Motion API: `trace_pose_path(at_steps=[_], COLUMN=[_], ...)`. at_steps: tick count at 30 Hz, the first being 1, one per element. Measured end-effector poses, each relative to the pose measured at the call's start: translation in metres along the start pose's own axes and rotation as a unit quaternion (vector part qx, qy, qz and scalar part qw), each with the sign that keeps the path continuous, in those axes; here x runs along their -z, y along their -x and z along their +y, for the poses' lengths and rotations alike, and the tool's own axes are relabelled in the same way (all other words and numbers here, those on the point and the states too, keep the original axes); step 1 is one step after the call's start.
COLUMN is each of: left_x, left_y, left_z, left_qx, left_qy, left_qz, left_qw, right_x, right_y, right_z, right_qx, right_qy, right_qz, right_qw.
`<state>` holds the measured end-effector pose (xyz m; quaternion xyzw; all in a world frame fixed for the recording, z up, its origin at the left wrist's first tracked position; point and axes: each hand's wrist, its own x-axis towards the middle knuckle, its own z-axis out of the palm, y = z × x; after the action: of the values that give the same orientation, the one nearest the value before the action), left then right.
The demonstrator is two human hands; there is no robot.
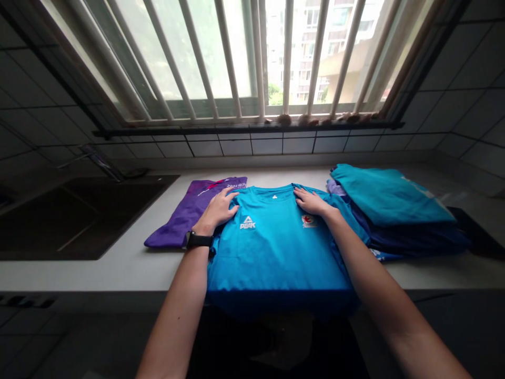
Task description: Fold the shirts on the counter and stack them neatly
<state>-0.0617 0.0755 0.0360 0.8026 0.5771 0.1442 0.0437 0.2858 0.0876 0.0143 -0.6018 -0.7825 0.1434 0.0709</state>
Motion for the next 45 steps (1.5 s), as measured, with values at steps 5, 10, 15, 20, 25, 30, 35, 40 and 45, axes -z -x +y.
trace_pose_path(at_steps=[5, 10, 15, 20, 25, 30, 35, 40, 45], left_x=[-0.005, -0.007, -0.007, -0.01, -0.013, -0.013, -0.012, -0.015, -0.019], left_y=[0.001, 0.0, -0.001, -0.004, -0.005, -0.003, -0.004, -0.007, -0.008], left_z=[-0.001, -0.003, -0.003, -0.005, -0.007, -0.006, -0.004, -0.007, -0.011], left_qx=[-0.034, -0.011, -0.014, -0.008, -0.004, -0.009, -0.005, -0.009, -0.009], left_qy=[0.023, 0.009, 0.01, 0.007, -0.017, -0.02, -0.021, -0.023, -0.017], left_qz=[-0.085, -0.091, -0.102, -0.094, -0.097, -0.105, -0.109, -0.107, -0.098], left_qw=[0.996, 0.996, 0.995, 0.995, 0.995, 0.994, 0.994, 0.994, 0.995], right_x=[-0.004, 0.027, 0.073, 0.059, 0.024, 0.021, 0.021, 0.024, 0.033], right_y=[-0.001, 0.004, 0.079, 0.17, 0.183, 0.176, 0.167, 0.167, 0.174], right_z=[-0.002, -0.007, 0.004, 0.03, 0.038, 0.044, 0.069, 0.062, 0.052], right_qx=[0.003, -0.024, -0.109, -0.245, -0.261, -0.194, -0.217, -0.08, -0.032], right_qy=[-0.011, -0.078, -0.045, 0.071, 0.069, 0.019, -0.16, -0.382, -0.356], right_qz=[0.018, 0.04, 0.195, 0.053, 0.105, 0.342, 0.451, 0.38, 0.217], right_qw=[1.0, 0.996, 0.974, 0.966, 0.957, 0.919, 0.851, 0.838, 0.908])
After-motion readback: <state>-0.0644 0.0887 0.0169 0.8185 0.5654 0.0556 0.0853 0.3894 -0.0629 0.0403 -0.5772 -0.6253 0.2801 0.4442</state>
